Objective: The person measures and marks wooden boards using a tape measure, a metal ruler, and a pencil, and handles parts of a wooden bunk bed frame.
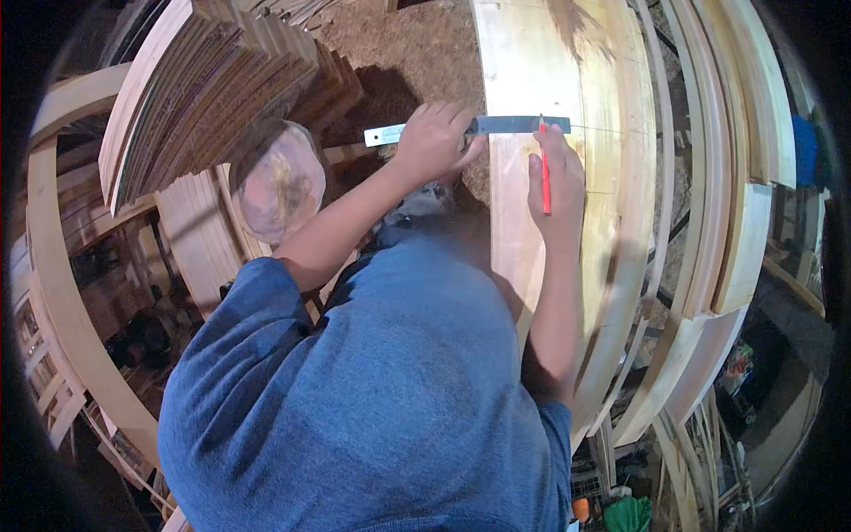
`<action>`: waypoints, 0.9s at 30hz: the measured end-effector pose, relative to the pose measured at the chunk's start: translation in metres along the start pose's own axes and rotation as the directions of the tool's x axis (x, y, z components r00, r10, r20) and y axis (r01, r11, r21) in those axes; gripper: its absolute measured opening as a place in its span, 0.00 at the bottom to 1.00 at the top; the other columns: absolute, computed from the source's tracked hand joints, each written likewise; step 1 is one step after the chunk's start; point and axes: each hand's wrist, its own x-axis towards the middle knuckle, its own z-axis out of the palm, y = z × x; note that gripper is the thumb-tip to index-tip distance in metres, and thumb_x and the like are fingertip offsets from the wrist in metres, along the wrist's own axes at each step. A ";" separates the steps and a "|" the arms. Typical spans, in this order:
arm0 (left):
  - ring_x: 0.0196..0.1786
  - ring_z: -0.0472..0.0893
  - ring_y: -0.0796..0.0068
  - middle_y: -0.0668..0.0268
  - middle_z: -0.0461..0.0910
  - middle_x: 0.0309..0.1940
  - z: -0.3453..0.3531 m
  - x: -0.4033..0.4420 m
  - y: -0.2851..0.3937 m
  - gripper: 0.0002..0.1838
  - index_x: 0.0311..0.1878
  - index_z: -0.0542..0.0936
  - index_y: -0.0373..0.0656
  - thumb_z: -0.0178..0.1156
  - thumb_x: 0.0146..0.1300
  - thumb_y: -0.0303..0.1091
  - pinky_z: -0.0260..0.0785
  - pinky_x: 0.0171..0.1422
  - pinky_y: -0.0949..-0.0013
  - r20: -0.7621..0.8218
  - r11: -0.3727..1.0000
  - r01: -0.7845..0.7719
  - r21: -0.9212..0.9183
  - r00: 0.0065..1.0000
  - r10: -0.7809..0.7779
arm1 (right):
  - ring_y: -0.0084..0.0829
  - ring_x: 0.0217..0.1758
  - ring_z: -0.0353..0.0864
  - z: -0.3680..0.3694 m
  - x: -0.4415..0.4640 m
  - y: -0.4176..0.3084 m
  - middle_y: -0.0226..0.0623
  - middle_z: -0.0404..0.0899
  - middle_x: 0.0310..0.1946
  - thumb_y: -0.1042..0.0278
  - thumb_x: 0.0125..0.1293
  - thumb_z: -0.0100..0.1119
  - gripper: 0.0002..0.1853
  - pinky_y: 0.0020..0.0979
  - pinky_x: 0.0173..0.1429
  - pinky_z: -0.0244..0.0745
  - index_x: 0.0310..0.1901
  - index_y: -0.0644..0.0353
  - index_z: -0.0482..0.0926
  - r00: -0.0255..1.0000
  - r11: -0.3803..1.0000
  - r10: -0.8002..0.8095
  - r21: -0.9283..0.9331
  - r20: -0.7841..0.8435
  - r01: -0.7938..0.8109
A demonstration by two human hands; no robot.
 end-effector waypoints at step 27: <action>0.27 0.80 0.63 0.63 0.77 0.23 0.004 0.009 0.001 0.12 0.36 0.85 0.44 0.70 0.52 0.40 0.75 0.31 0.60 -0.013 0.997 0.025 -0.067 1.000 -0.026 | 0.41 0.52 0.87 -0.021 -0.005 0.012 0.44 0.86 0.51 0.70 0.72 0.59 0.15 0.39 0.56 0.81 0.57 0.62 0.79 0.948 0.948 0.294 0.165 -0.118 -0.273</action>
